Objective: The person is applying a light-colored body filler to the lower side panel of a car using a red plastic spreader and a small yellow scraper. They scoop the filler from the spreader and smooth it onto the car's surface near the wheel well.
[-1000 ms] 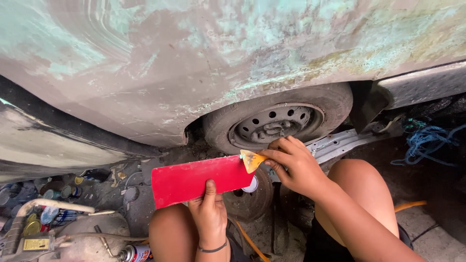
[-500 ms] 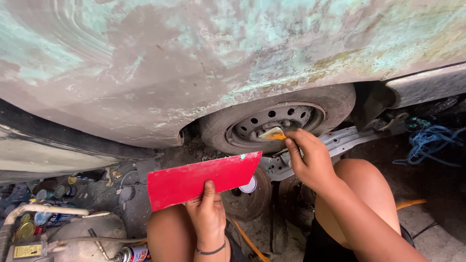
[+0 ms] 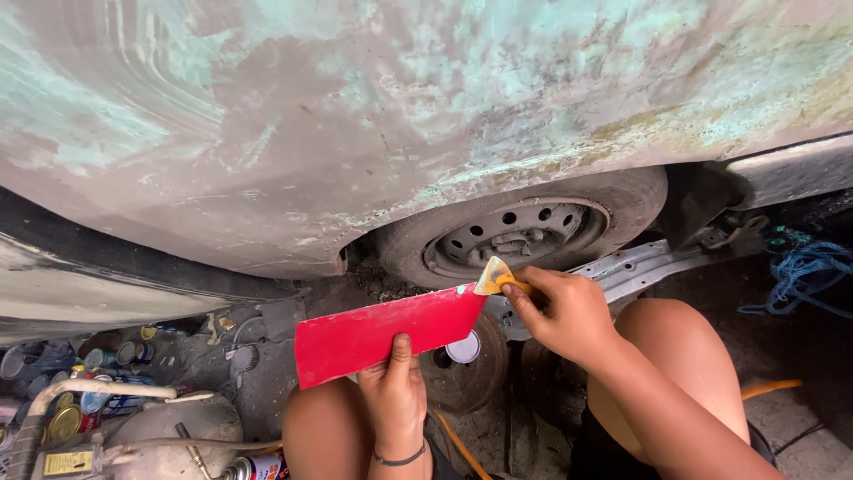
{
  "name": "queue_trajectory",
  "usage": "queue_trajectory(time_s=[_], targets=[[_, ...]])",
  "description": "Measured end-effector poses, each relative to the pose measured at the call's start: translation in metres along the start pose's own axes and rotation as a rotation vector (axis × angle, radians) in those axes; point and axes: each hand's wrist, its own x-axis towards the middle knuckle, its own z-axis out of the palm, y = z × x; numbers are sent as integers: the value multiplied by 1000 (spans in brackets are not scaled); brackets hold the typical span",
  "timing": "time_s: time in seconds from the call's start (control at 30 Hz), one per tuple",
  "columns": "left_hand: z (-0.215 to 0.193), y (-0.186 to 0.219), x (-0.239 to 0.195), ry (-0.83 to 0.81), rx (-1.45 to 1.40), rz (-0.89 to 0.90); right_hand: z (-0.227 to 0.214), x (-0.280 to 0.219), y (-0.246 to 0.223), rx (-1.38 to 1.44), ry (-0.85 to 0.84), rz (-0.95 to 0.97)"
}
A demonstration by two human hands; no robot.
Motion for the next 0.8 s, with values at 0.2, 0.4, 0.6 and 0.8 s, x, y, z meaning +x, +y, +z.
queue_trajectory(time_s=[0.2,0.4,0.6,0.8], targets=[[-2,1,-1,-32,91,44,-3,1,-8,38,-85,106],[-5,7,-3,-90,235,106,-8,-1,-11,109,-141,162],[10,34,-13,-84,586,20,-10,-8,-18,93,-124,135],[3,25,-20,-78,467,51,-7,-16,-21,109,-118,135]])
